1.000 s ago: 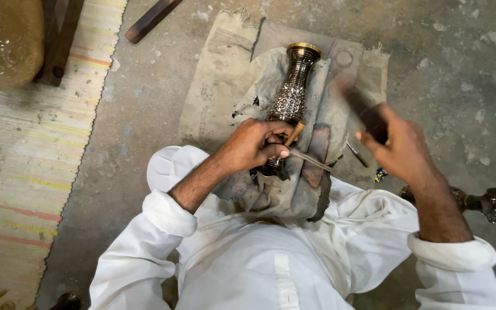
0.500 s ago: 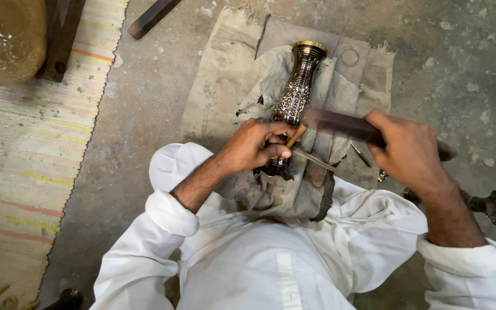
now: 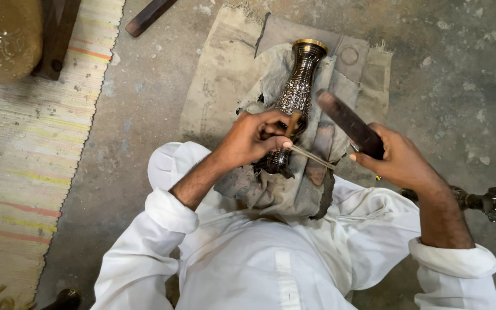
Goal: The person sits cross-legged on the floor with an ornate brass vase braced against a cloth-covered sandbag on their lap. They hold a chisel against the vase's decorated surface and repeatedly strike it with a wooden mallet, repositioning the chisel to engrave patterns into the metal.
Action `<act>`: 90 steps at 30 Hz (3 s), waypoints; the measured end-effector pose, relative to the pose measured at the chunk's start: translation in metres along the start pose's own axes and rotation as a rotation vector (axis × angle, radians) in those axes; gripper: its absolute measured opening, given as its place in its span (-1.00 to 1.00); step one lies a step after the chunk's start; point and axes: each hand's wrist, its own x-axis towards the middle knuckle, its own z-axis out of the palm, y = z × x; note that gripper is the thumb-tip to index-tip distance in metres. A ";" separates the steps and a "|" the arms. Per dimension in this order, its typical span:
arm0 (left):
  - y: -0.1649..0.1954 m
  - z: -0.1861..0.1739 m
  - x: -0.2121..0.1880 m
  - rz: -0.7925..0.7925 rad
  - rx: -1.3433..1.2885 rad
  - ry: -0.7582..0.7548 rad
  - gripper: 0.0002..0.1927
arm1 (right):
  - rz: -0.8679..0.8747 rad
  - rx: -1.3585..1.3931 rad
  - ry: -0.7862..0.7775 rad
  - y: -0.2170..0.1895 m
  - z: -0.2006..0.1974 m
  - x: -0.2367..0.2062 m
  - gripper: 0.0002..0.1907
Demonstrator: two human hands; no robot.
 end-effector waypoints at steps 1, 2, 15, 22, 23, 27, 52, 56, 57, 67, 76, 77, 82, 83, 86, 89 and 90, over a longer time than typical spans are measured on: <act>0.003 0.000 0.001 -0.007 0.040 -0.046 -0.61 | -0.072 0.139 -0.018 0.004 0.004 -0.001 -0.63; 0.006 0.001 0.003 -0.013 0.080 -0.092 -0.62 | -0.145 0.278 -0.035 0.008 0.006 -0.002 -0.61; 0.023 0.011 0.017 0.128 0.356 -0.155 -0.62 | -0.085 0.126 0.296 0.024 0.038 -0.019 -0.62; 0.021 0.012 0.018 0.133 0.370 -0.153 -0.64 | -0.058 -0.225 0.365 0.018 0.030 -0.030 -0.57; 0.021 0.011 0.019 0.116 0.361 -0.165 -0.64 | -0.075 -0.281 0.344 0.017 0.030 -0.031 -0.59; 0.019 0.010 0.021 0.154 0.375 -0.161 -0.64 | -0.006 -0.226 0.373 0.017 0.026 -0.035 -0.58; 0.018 0.006 0.024 0.201 0.333 -0.253 -0.64 | -0.033 0.212 0.506 0.027 0.034 -0.038 -0.66; 0.018 0.003 0.023 0.224 0.348 -0.245 -0.65 | -0.139 -0.342 0.488 0.028 0.037 -0.043 -0.63; 0.019 0.003 0.024 0.216 0.352 -0.254 -0.64 | -0.067 -0.127 0.521 0.027 0.037 -0.043 -0.62; 0.020 0.002 0.023 0.223 0.336 -0.250 -0.62 | -0.060 -0.228 0.520 0.023 0.036 -0.052 -0.64; 0.021 -0.002 0.021 0.205 0.326 -0.235 -0.64 | -0.180 -0.436 0.429 0.017 0.038 -0.052 -0.61; 0.021 -0.001 0.021 0.207 0.333 -0.210 -0.63 | -0.213 -0.446 0.435 0.017 0.037 -0.050 -0.62; 0.021 0.003 0.019 0.123 0.324 -0.197 -0.66 | 0.128 -0.018 0.397 0.013 0.029 -0.043 -0.65; 0.021 0.003 0.019 0.125 0.328 -0.197 -0.66 | 0.145 -0.042 0.398 0.012 0.025 -0.042 -0.65; 0.022 0.004 0.019 0.132 0.332 -0.188 -0.65 | -0.260 -0.315 0.522 0.005 0.012 -0.038 -0.61; 0.024 0.006 0.017 0.146 0.334 -0.146 -0.66 | 0.057 -0.220 0.326 -0.004 0.000 -0.033 -0.68; 0.024 0.006 0.017 0.158 0.338 -0.135 -0.66 | -0.004 -0.278 0.342 -0.008 -0.001 -0.031 -0.66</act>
